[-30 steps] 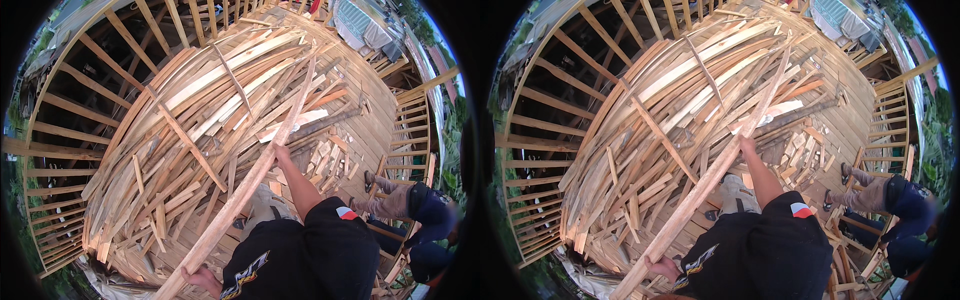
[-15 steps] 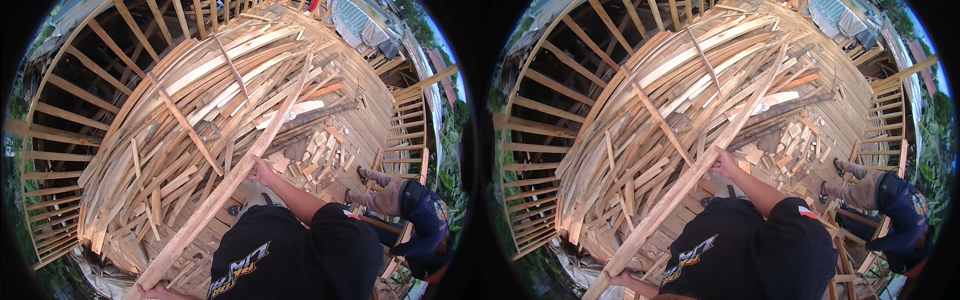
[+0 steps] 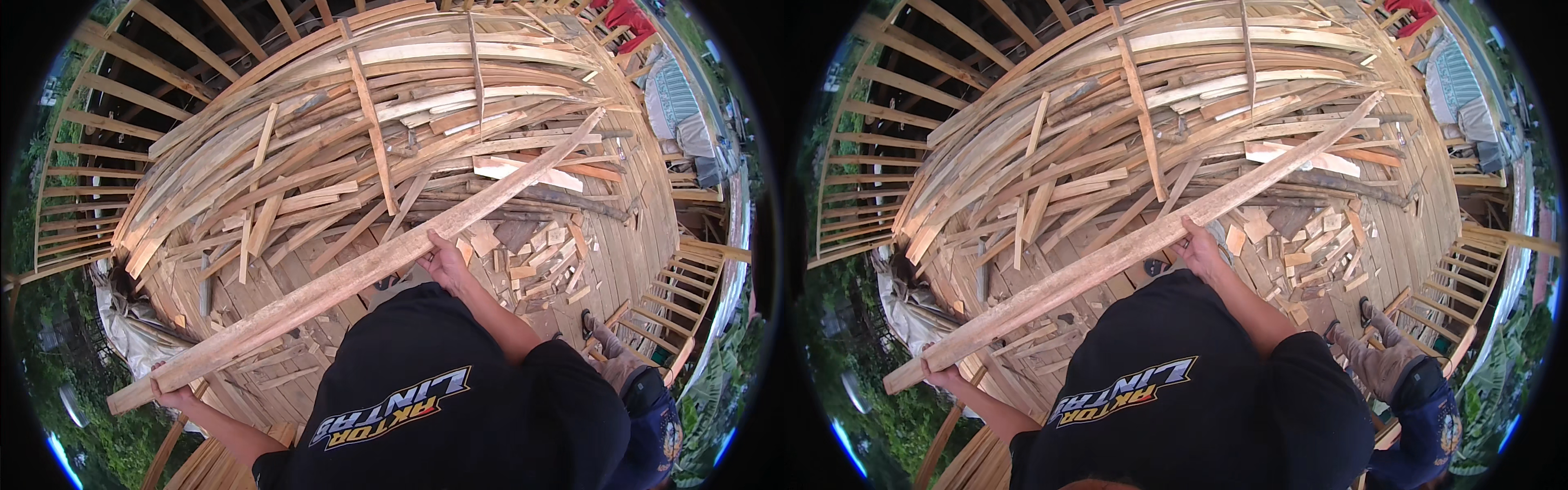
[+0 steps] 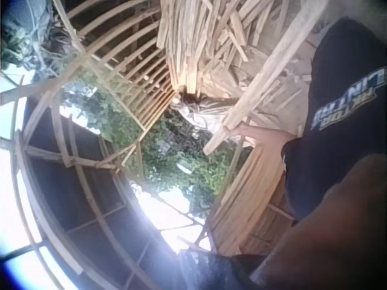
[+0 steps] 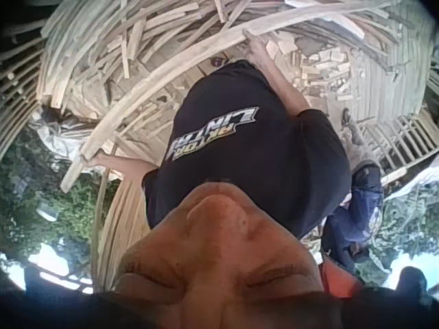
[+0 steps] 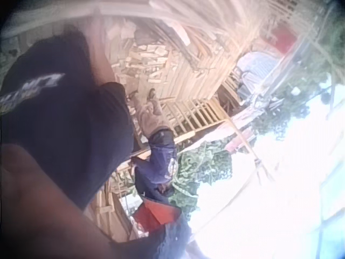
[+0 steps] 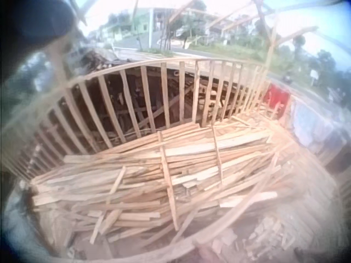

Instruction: The person selects a piece of wood, uses a handsaw to cut it while holding it against a beam, and then fits it into the wall structure of a wooden building.

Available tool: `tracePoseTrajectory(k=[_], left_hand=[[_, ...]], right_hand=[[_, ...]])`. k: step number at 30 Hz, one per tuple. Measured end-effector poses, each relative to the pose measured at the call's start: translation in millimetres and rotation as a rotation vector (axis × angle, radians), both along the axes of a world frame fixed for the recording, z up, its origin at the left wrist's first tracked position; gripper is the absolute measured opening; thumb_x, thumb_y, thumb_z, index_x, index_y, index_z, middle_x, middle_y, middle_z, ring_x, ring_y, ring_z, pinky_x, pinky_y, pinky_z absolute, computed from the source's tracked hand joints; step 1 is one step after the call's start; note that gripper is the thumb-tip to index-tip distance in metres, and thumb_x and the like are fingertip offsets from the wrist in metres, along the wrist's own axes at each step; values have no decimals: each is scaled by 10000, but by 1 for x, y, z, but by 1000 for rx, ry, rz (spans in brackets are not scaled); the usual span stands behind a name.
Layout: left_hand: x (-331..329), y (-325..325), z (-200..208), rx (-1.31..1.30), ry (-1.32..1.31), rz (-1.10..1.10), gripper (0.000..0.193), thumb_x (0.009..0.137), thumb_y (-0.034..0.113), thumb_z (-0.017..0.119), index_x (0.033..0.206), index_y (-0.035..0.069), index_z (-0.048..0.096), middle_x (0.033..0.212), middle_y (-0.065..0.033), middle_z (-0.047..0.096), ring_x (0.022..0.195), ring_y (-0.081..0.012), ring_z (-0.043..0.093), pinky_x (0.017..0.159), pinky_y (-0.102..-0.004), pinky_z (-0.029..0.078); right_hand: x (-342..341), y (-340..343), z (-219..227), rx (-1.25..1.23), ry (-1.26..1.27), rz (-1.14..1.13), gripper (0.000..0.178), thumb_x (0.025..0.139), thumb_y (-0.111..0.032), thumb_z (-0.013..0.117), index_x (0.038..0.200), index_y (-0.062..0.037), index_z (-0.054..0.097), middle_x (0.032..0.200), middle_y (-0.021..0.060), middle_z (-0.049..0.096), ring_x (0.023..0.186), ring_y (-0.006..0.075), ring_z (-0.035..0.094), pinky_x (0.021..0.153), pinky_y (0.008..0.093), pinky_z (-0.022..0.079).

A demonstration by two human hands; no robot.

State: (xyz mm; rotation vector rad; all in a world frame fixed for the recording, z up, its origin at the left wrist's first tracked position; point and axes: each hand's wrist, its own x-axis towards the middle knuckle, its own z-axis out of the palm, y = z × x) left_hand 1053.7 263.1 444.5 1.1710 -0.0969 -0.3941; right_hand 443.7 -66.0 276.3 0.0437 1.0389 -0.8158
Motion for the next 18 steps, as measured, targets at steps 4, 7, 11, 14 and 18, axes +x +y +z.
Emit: tracePoseTrajectory(k=[4,7,11,14,18], left_hand=[[7,17,-1,-163,-87,-173,384,879,250,534,1141,-30,542,1054,-148,620,1012,-292,571,969,-436,428],[-9,-7,8,-245,-194,-146,408,860,258,553,1164,-12,519,1035,-127,611,964,-269,575,1026,-493,383],[-19,-34,17,-474,-199,-205,417,818,212,602,1166,9,494,961,-92,578,923,-272,565,1060,-552,330],[-17,-28,4,-574,-166,-217,441,827,251,582,1201,24,521,1086,-125,603,995,-298,564,1069,-561,318],[-24,-33,-9,-618,-51,-181,470,840,304,549,1231,44,541,1242,-183,563,1139,-351,528,1075,-568,311]], right_hand=[[-3,16,1,-4,-117,122,242,956,-293,560,1105,-102,576,1058,56,638,1033,201,589,969,415,429],[-1,20,-15,-32,-185,91,266,954,-295,556,1140,-104,557,1086,53,624,1055,204,571,975,418,418],[4,4,-36,-66,-230,225,410,926,-353,567,1231,-88,496,1155,93,584,1098,256,541,991,446,398],[18,-15,-43,-29,-222,318,524,897,-407,580,1279,-72,452,1212,142,542,1124,296,515,1005,458,385],[27,-22,-53,3,-45,345,567,879,-444,607,1273,-63,462,1194,152,529,1105,298,510,989,442,395]])
